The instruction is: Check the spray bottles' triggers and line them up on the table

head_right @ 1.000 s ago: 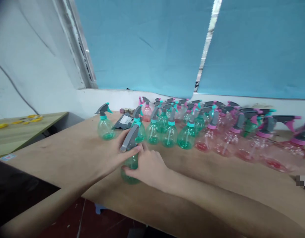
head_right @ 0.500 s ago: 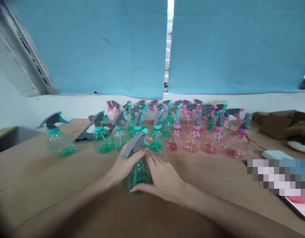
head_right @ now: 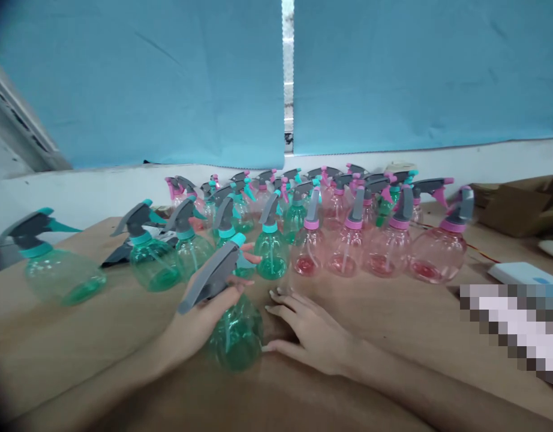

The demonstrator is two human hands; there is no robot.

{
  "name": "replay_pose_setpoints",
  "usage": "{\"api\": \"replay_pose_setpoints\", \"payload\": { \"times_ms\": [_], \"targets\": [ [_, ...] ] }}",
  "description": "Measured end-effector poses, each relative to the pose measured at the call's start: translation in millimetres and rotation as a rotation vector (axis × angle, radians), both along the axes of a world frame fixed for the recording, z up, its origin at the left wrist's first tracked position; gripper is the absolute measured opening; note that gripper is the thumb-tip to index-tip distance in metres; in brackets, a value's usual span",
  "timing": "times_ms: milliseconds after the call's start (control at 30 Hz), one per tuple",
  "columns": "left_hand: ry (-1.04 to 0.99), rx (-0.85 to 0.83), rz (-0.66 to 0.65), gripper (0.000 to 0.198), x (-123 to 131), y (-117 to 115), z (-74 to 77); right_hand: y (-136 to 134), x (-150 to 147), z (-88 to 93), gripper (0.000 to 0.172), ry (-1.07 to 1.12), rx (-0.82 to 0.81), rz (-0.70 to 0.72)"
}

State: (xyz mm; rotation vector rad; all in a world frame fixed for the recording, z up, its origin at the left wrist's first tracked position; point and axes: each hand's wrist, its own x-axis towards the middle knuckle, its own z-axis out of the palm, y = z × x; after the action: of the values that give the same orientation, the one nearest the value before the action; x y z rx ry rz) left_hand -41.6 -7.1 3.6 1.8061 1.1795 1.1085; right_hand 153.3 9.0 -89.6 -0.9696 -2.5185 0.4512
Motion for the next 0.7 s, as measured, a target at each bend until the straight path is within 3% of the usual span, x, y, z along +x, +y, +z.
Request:
{"api": "replay_pose_setpoints", "payload": {
  "times_ms": [167,500,700],
  "targets": [
    [0.004,-0.028,0.022,0.043,1.0,0.1,2.9,-0.5,1.1,2.4,0.065,0.000,-0.019,-0.003],
    [-0.017,-0.118,-0.053,0.045,2.1,2.2,9.4,1.1,4.0,0.8,0.066,0.013,-0.047,0.000],
    [-0.041,-0.131,-0.078,0.039,-3.1,1.9,1.8,3.3,6.7,-1.3,0.067,0.028,-0.045,0.024]
  ]
}}
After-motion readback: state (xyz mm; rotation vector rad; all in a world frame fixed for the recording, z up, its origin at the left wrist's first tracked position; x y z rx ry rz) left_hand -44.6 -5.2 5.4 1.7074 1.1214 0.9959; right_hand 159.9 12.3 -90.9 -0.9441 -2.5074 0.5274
